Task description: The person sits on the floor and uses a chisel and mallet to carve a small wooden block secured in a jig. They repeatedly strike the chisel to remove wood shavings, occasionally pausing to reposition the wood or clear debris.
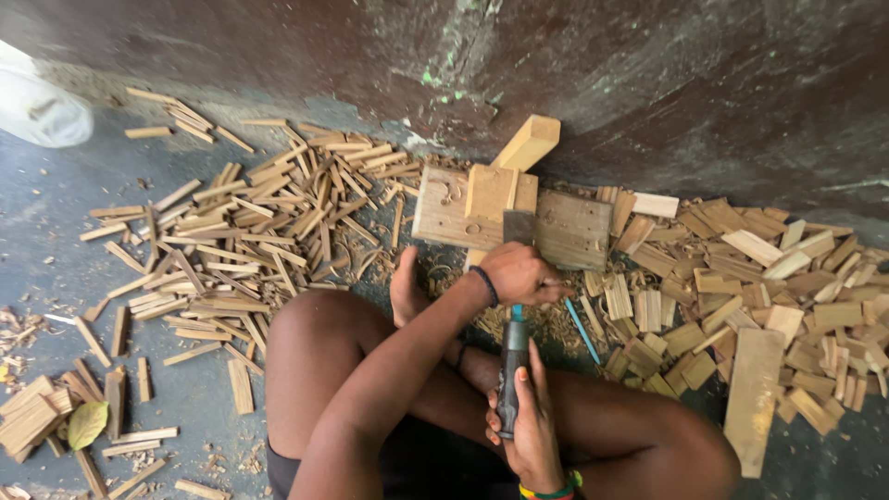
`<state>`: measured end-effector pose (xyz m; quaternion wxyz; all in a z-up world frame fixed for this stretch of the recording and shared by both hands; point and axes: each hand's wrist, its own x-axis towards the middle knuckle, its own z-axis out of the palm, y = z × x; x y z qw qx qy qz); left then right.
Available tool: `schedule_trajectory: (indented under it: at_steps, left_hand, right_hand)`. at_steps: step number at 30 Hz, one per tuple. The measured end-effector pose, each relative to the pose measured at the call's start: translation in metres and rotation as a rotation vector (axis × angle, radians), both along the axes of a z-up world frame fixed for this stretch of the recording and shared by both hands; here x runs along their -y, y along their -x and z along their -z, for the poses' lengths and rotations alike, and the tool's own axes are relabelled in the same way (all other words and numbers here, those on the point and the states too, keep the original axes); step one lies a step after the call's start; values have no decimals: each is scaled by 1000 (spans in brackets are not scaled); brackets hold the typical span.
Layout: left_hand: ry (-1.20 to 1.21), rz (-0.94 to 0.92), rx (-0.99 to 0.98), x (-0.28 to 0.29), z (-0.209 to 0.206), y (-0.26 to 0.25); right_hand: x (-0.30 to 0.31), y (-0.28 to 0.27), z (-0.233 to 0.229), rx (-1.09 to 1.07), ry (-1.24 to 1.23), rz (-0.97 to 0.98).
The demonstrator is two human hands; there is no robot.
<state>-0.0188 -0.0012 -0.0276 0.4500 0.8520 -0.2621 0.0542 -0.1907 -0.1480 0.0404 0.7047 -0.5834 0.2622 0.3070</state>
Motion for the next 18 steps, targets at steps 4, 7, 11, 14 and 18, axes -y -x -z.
schedule_trajectory:
  at_steps: [4,7,11,14,18]
  left_hand:
    - [-4,-31,28,5,6,2]
    - [-10,-46,13,8,5,-5]
    - [4,-50,81,7,10,0]
    - [-60,-28,-27,3,14,-13]
    - [-163,13,-68,-2,29,-39]
  right_hand:
    - [12,-4,5,21,18,-20]
    - [18,-11,9,34,40,-52]
    - [12,-8,16,32,38,-30]
    - [4,-17,17,49,28,-19]
    - [-11,-32,17,94,64,-55]
